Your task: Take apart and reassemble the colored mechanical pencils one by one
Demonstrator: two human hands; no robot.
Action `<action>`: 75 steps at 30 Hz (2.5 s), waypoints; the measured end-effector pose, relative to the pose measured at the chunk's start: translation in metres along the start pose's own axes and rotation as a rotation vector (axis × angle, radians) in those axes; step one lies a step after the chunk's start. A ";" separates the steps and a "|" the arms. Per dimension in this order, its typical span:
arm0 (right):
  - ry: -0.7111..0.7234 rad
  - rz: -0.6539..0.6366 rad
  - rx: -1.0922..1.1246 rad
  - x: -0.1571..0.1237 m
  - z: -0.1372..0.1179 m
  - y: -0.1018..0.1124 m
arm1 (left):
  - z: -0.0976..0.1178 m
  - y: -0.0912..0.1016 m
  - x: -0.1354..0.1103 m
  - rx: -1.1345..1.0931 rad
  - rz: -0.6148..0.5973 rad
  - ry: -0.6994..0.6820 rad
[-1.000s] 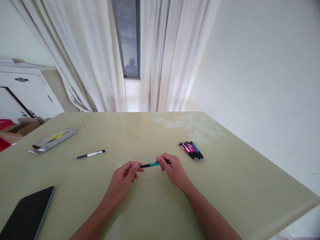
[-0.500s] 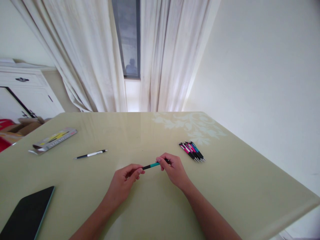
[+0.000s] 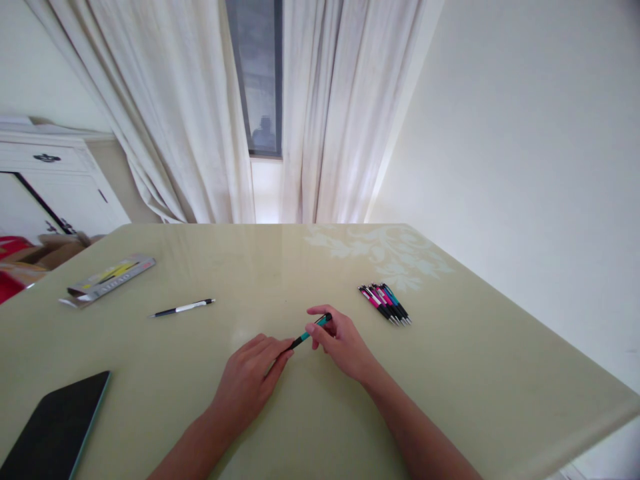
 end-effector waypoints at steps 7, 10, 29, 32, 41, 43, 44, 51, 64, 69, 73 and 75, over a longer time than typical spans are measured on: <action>0.012 0.007 -0.066 0.000 -0.002 0.000 | 0.002 0.002 0.001 0.131 0.017 -0.035; 0.031 0.063 -0.023 -0.002 -0.006 -0.002 | -0.001 -0.005 -0.002 0.162 -0.039 -0.027; 0.047 0.352 -0.202 0.014 0.007 0.063 | -0.006 -0.009 -0.004 0.055 -0.062 0.122; -0.067 0.609 -0.618 0.010 0.021 0.134 | -0.021 -0.009 -0.003 0.109 -0.066 0.202; -0.363 0.673 -0.903 -0.001 0.067 0.179 | -0.123 0.072 -0.025 0.605 0.018 0.650; -0.354 0.683 -0.909 -0.001 0.064 0.176 | -0.138 0.089 -0.034 0.687 0.033 0.702; -0.347 0.692 -0.912 -0.001 0.061 0.174 | -0.144 0.093 -0.038 0.704 0.031 0.720; 0.132 0.543 -0.651 0.014 0.018 0.112 | -0.146 0.080 -0.029 0.652 -0.094 0.661; 0.402 -0.215 -0.619 -0.009 -0.018 -0.035 | -0.018 0.000 0.004 -0.187 -0.082 0.253; 0.346 -0.192 -0.470 -0.004 -0.015 -0.019 | -0.017 0.006 0.005 -0.136 -0.049 0.145; 0.400 -0.210 -0.441 -0.006 -0.022 -0.017 | -0.024 0.001 0.002 -0.145 -0.128 0.282; 0.436 -0.213 -0.458 -0.008 -0.025 -0.016 | -0.026 -0.006 -0.001 -0.197 -0.202 0.394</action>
Point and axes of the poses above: each hand's wrist, its own x-axis towards the middle knuckle, its own y-axis out of the back of the hand, z = x × y, the point moved 7 cm from there along x, towards the middle knuckle, and after that the axes turned 1 degree about -y, right-handed, at the moved point
